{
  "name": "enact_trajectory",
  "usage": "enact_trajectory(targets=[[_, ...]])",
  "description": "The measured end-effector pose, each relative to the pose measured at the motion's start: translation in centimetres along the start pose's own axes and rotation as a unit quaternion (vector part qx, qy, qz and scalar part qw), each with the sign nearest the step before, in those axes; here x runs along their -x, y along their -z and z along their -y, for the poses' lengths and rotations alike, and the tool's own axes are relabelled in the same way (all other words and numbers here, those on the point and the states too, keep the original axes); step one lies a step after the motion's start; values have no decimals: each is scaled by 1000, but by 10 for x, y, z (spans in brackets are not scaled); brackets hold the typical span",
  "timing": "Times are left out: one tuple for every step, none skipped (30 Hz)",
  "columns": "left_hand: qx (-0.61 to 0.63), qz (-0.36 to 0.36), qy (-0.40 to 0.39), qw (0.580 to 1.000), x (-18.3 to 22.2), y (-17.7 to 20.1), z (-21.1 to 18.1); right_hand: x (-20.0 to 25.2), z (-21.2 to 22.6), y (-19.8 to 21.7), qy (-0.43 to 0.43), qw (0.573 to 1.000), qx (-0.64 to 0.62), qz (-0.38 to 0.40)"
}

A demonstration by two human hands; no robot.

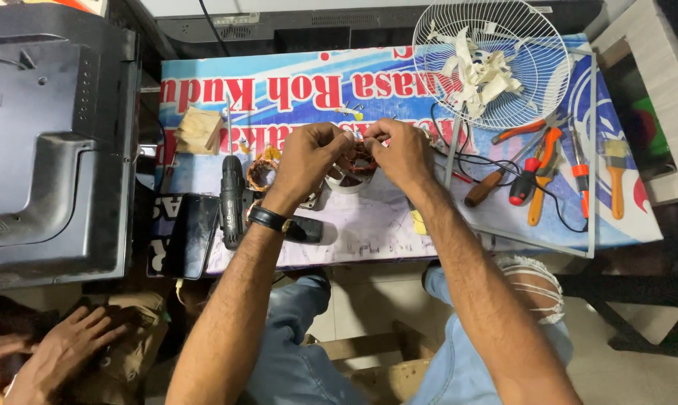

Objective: Repairing and inspecting electric motor stators at a workbench using manual tools and a brush.

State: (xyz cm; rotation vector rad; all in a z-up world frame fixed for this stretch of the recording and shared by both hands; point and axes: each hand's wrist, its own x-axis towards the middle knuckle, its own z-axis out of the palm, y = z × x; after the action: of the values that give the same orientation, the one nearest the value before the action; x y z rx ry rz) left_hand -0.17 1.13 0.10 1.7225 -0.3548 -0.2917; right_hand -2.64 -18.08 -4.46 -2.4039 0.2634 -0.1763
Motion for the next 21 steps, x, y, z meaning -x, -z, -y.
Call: enact_trajectory(targets=[[0, 0, 0, 1000, 2, -1, -4, -1, -1, -1, 0, 1000, 0, 0], [58, -5, 18, 998, 4, -2, -8, -2, -2, -1, 3, 1000, 8, 2], [117, -11, 37, 992, 6, -3, -12, -3, -3, -2, 6, 1000, 16, 4], [116, -11, 36, 992, 8, -4, -17, -3, -6, -3, 6, 1000, 16, 4], [154, -9, 43, 987, 11, -6, -21, -3, -8, -5, 15, 1000, 23, 1], [190, -7, 49, 980, 14, -7, -26, -3, -10, -7, 23, 999, 30, -3], [189, -7, 49, 981, 13, -7, -25, -1, -6, -5, 23, 999, 29, -3], [190, 1, 40, 981, 12, -8, -23, 1, -1, -2, 12, 999, 30, 1], [191, 9, 32, 981, 12, -8, -22, 3, 3, 0, 0, 1000, 31, 5], [191, 9, 32, 981, 11, -9, -21, -1, -3, -4, 0, 1000, 31, 5], [171, 11, 22, 985, 11, -9, -20, -5, -9, -8, -7, 1000, 27, 9], [151, 13, 12, 988, 11, -10, -19, -8, -15, -13, -14, 1000, 23, 12], [150, 13, 12, 988, 9, -11, -17, -7, -14, -12, -14, 1000, 22, 12], [87, 8, -5, 996, 7, -12, -15, -6, -12, -11, -16, 1000, 16, 15], [24, 4, -22, 999, 5, -14, -13, -4, -11, -10, -20, 1000, 9, 18], [23, 4, -22, 999, 3, -15, -10, -6, -12, -11, -20, 1000, 8, 18], [12, 0, -18, 1000, 1, -15, -6, -8, -13, -13, -19, 1000, 8, 16], [1, -4, -14, 1000, -2, -16, -3, -10, -15, -14, -18, 1000, 7, 13], [1, -4, -14, 1000, -2, -16, -2, -8, -11, -13, -18, 1000, 7, 13], [-9, 10, -16, 1000, -3, -17, 0, -7, -8, -12, -27, 1000, 9, 12], [-20, 24, -18, 999, -3, -18, 1, -6, -5, -12, -36, 999, 10, 11]])
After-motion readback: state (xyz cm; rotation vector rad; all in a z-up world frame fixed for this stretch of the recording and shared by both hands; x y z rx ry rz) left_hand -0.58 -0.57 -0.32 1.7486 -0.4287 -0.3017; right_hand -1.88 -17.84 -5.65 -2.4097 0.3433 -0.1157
